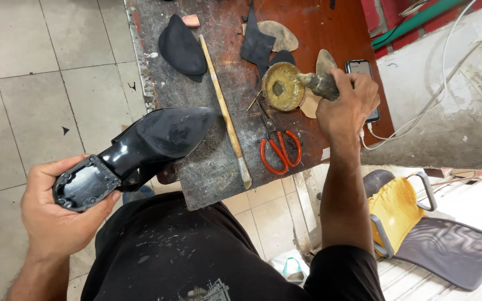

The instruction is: Applying glue to the sole of a shoe using a brush at a repair bench

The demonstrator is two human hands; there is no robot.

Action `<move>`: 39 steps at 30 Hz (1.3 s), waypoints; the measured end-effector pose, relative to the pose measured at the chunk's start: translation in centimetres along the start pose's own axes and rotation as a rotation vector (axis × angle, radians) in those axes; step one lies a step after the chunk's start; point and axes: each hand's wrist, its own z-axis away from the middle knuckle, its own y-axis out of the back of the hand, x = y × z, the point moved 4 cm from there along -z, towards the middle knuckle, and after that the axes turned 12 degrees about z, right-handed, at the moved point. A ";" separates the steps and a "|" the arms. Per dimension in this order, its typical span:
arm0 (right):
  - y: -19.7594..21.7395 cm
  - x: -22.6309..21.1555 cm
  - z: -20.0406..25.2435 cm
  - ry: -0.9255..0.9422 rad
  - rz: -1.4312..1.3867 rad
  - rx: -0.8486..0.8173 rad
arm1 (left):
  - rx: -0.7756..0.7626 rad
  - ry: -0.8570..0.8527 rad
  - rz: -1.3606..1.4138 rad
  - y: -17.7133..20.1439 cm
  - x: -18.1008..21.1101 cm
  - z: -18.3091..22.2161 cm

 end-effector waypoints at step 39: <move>0.2 -0.9 -0.1 -0.021 0.209 -0.360 | -0.030 0.101 -0.109 -0.7 0.8 -0.6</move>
